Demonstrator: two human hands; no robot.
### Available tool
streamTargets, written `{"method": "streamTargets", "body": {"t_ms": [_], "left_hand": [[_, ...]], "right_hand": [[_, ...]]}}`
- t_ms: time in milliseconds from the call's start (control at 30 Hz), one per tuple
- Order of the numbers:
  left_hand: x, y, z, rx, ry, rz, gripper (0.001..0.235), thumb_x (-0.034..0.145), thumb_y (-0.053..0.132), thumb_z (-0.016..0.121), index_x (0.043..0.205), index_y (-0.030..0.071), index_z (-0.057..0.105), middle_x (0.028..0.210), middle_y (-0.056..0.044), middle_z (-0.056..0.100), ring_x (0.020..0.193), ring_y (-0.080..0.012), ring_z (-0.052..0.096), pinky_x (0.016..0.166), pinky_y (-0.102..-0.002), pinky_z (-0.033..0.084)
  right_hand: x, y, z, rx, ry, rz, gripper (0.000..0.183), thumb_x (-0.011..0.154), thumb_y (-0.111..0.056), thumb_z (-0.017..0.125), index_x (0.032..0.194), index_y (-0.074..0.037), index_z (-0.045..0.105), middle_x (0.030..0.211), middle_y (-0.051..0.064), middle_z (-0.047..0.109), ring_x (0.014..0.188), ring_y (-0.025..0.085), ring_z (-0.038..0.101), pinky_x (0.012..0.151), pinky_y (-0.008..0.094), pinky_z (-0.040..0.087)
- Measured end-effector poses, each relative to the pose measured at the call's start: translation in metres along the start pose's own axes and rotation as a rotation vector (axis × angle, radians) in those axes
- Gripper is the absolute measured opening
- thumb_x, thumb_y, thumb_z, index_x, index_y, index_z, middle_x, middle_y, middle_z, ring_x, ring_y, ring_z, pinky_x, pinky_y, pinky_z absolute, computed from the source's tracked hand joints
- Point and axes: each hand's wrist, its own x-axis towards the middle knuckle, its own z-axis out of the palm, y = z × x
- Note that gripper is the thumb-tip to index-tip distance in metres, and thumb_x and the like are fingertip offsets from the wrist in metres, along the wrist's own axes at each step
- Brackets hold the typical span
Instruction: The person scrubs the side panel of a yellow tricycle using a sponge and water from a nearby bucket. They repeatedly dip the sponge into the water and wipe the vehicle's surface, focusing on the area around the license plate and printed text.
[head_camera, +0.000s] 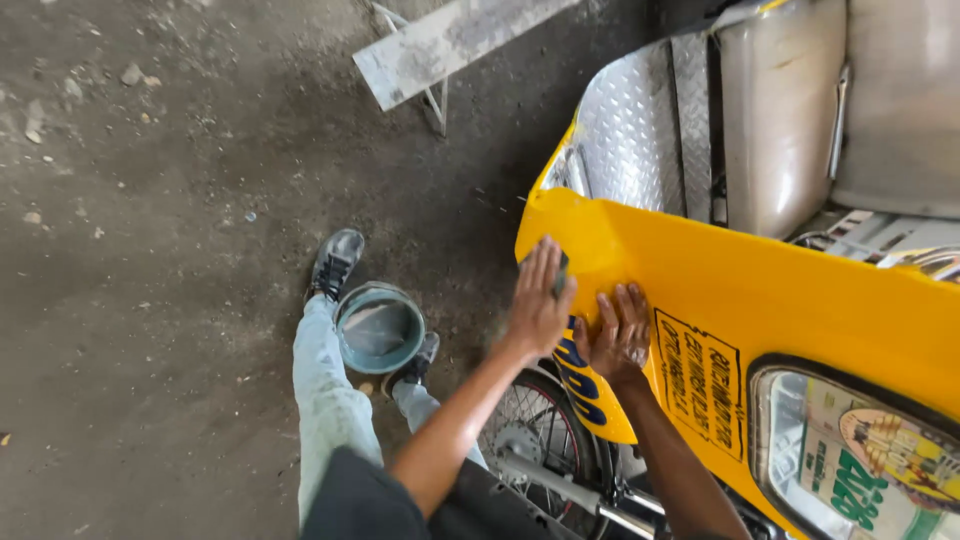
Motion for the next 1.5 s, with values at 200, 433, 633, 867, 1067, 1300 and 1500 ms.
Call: {"method": "streamTargets", "body": {"t_ms": [200,433,633,867,1067,1300,1500], "left_hand": [[0.033,-0.039,-0.003,-0.38,0.01,-0.263,0.079,0.106,0.053,0.033,0.159,-0.005,0.02,0.167,-0.026,0.022,0.157,-0.0387,0.021,0.128,-0.04,0.021],[0.017,-0.035,-0.005,-0.269,-0.088,-0.229,0.083,0.106,0.055,0.027,0.161,-0.005,0.012,0.17,-0.026,0.01,0.159,-0.037,0.009,0.128,-0.039,0.01],[-0.016,0.028,-0.035,-0.154,-0.08,-0.183,0.081,0.107,0.053,0.024,0.161,-0.005,0.011,0.17,-0.027,0.008,0.158,-0.0368,0.007,0.128,-0.046,0.007],[-0.008,0.055,-0.04,0.04,-0.147,-0.036,0.077,0.107,0.051,0.022,0.162,-0.002,0.013,0.172,-0.022,0.007,0.16,-0.0368,0.005,0.129,-0.047,0.004],[0.016,0.087,-0.046,0.108,-0.234,-0.003,0.077,0.106,0.052,0.022,0.161,-0.001,0.015,0.171,-0.02,0.008,0.159,-0.0331,0.006,0.128,-0.047,0.003],[0.005,0.121,-0.042,0.122,-0.286,0.017,0.08,0.106,0.052,0.019,0.161,-0.004,0.012,0.171,-0.02,0.003,0.16,-0.0323,0.001,0.129,-0.046,0.0],[0.021,0.126,-0.045,0.083,-0.401,-0.074,0.08,0.105,0.054,0.013,0.161,-0.003,0.004,0.17,-0.021,-0.004,0.158,-0.033,-0.005,0.126,-0.046,-0.003]], "right_hand": [[-0.001,-0.004,-0.004,-0.022,0.017,-0.009,0.052,0.096,-0.028,0.07,0.137,-0.003,0.051,0.144,0.023,0.048,0.136,0.049,0.048,0.112,0.062,0.045],[0.002,-0.005,-0.005,-0.024,0.024,0.001,0.05,0.098,-0.029,0.068,0.136,-0.002,0.052,0.14,0.025,0.05,0.133,0.049,0.05,0.11,0.062,0.046],[0.001,-0.003,-0.005,-0.039,0.034,-0.026,0.048,0.098,-0.028,0.068,0.135,-0.001,0.053,0.14,0.025,0.05,0.133,0.049,0.051,0.11,0.062,0.046],[-0.004,-0.004,-0.008,-0.036,0.02,-0.022,0.05,0.098,-0.031,0.066,0.135,0.0,0.053,0.142,0.026,0.05,0.133,0.05,0.05,0.111,0.062,0.046],[-0.014,0.004,0.002,-0.036,-0.007,-0.013,0.053,0.104,-0.039,0.061,0.139,-0.001,0.05,0.144,0.026,0.049,0.135,0.049,0.051,0.113,0.062,0.045],[-0.042,0.019,0.024,-0.142,-0.48,0.149,0.077,0.083,-0.048,0.065,0.142,-0.003,0.046,0.146,0.028,0.046,0.131,0.051,0.046,0.106,0.061,0.039],[-0.044,0.013,0.019,0.019,-0.043,0.022,0.068,0.104,-0.042,0.063,0.157,-0.01,0.034,0.162,0.02,0.034,0.149,0.048,0.039,0.127,0.059,0.033]]}}
